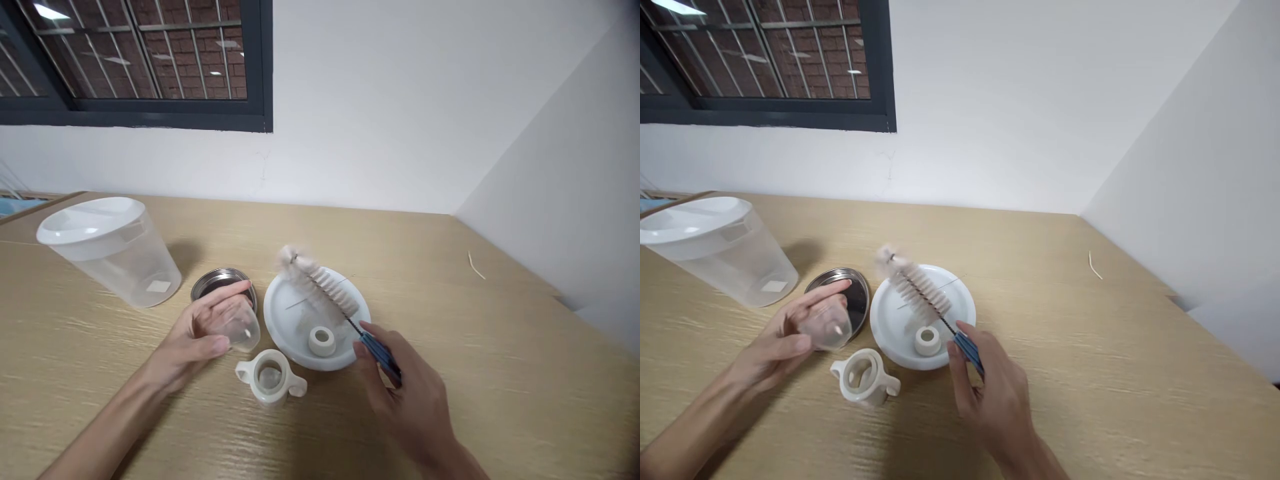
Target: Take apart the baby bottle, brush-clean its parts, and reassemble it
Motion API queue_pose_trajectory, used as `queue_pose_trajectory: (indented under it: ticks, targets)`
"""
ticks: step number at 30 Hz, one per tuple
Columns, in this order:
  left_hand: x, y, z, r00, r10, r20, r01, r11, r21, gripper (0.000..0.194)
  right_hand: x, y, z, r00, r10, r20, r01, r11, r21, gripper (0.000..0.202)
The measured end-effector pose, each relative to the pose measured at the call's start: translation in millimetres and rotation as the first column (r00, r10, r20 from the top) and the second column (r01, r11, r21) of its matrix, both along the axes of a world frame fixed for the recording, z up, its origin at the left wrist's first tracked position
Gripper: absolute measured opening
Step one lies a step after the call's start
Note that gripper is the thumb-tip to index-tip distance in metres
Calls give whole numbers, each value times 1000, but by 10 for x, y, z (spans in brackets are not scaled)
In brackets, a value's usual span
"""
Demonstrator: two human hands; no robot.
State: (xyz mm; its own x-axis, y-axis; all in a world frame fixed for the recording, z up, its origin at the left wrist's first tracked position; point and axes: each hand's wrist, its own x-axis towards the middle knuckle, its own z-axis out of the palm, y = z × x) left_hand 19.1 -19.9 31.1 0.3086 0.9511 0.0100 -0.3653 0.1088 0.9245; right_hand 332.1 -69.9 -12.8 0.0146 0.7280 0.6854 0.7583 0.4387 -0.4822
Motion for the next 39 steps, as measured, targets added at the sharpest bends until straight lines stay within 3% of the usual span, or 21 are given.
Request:
queue_pose_trajectory:
  ticks: [2,4,8,13,19,24,29,32,35,38,39]
  targets:
    - [-56,-41,1,981,-115,159,132,986,-100,83,-8,-13,42,993,-59,-99,46,991,-128,22]
    - [-96,-73,-13,940,-182,290,224,967,-118,88,-23,-12,116,974,-97,-205,40,964,-265,25]
    - [-84,-115,-7,882,-273,384,327,941,-82,91,-101,3,312,896,-62,-439,-134,906,-401,31]
    - [31,-164,67,878,-283,386,380,903,-202,79,-299,-52,546,834,197,-515,-409,848,-337,25]
    - [48,-216,88,839,-361,408,476,849,-228,79,-613,-85,620,801,389,-455,-510,842,-176,20]
    - [56,-259,91,865,-333,376,446,852,-272,80,-775,-94,574,726,384,-570,-532,839,-113,32]
    - [106,-274,118,805,-293,515,495,811,-312,79,-761,-82,570,799,291,-526,-439,881,-180,34]
    - [126,-271,142,771,-307,558,529,797,-292,80,-757,-54,534,787,260,-559,-415,894,-168,24]
    - [129,-275,152,777,-296,556,518,802,-297,79,-775,-48,509,746,299,-595,-450,885,-120,29]
    - [121,-286,142,806,-257,533,481,810,-335,73,-776,-77,531,776,333,-536,-465,876,-128,18]
    - [118,-289,135,815,-248,523,469,813,-346,70,-769,-89,544,792,324,-517,-458,875,-154,25]
